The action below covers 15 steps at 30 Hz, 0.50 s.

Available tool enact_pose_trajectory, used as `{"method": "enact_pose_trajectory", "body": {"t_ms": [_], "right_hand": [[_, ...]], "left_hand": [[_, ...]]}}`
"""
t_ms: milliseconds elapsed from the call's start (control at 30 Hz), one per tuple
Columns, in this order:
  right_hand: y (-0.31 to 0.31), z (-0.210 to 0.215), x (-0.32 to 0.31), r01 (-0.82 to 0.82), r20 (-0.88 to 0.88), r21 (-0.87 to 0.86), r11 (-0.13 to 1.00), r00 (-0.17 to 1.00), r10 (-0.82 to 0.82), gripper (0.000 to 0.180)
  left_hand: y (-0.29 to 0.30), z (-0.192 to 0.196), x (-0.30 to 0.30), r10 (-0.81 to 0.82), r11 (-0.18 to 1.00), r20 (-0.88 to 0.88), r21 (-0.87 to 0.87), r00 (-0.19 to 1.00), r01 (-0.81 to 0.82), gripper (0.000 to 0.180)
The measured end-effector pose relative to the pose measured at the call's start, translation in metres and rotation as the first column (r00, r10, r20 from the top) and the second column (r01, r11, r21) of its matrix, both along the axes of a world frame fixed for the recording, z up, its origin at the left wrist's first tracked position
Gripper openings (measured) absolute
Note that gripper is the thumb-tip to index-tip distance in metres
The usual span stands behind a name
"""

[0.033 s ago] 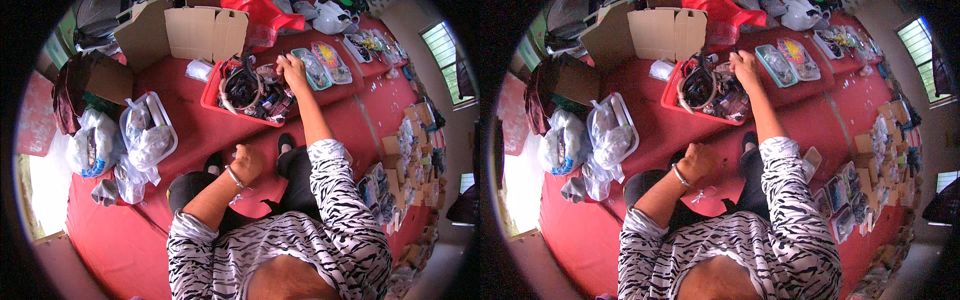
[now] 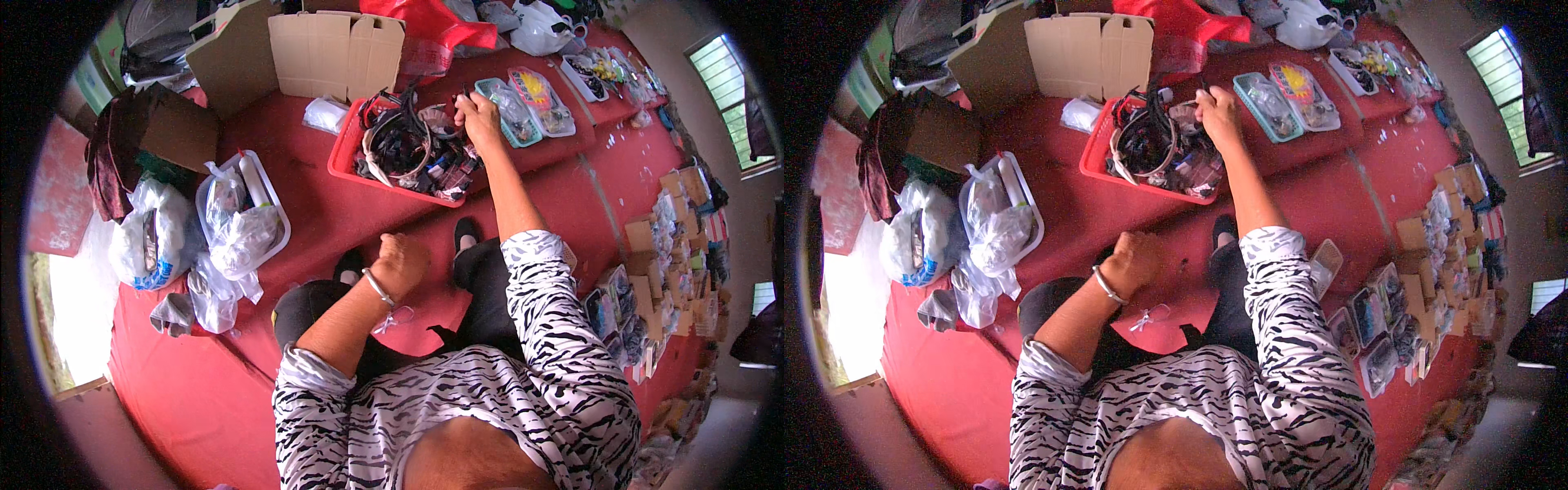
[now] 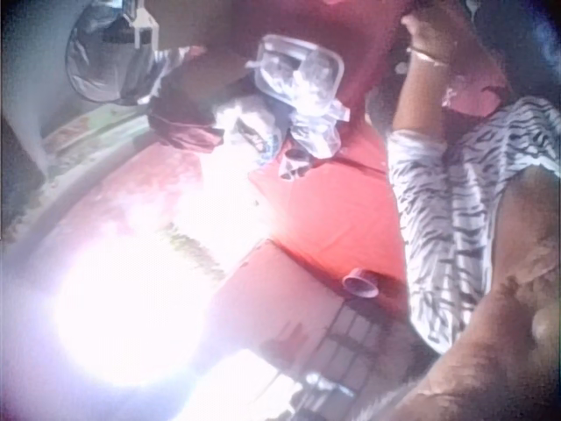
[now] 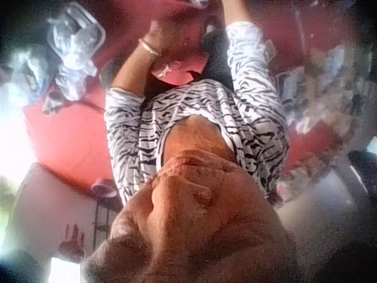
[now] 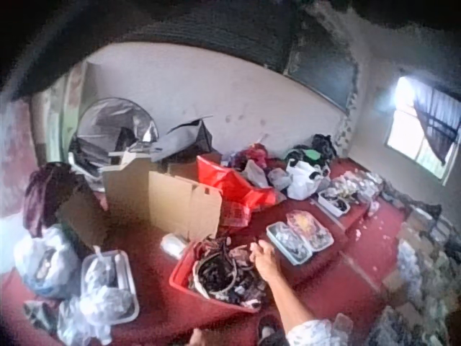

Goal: The person sits on a red floor and organizes various small items, including plastic bags, containers, and a red basket. They pick up and inspect items, move them between containers, and place some into a cardboard box.

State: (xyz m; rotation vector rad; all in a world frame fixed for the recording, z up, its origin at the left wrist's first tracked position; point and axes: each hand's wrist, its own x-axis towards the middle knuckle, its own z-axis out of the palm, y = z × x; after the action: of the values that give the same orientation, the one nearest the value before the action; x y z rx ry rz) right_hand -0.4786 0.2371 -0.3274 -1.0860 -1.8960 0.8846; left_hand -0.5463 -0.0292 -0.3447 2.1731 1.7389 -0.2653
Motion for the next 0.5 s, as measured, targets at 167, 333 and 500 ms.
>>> {"method": "enact_pose_trajectory", "body": {"t_ms": [167,333,500], "right_hand": [[0.002,-0.011,0.013,0.019,0.162,0.188,0.982,0.985,-0.05,0.029],[-0.017,0.032,0.003,-0.172,-0.378,-0.117,0.978,0.919,0.116,0.028],[-0.048,0.069,-0.004,-0.474,-0.674,-0.207,0.856,0.703,0.227,0.026]], "left_hand": [[0.015,-0.019,-0.032,0.224,0.973,-0.124,0.08,0.967,-0.215,0.026],[0.043,-0.011,-0.051,0.45,0.702,0.087,0.581,0.889,-0.412,0.057],[0.072,-0.002,-0.042,0.419,0.66,0.628,0.285,0.655,-0.695,0.062]]}}
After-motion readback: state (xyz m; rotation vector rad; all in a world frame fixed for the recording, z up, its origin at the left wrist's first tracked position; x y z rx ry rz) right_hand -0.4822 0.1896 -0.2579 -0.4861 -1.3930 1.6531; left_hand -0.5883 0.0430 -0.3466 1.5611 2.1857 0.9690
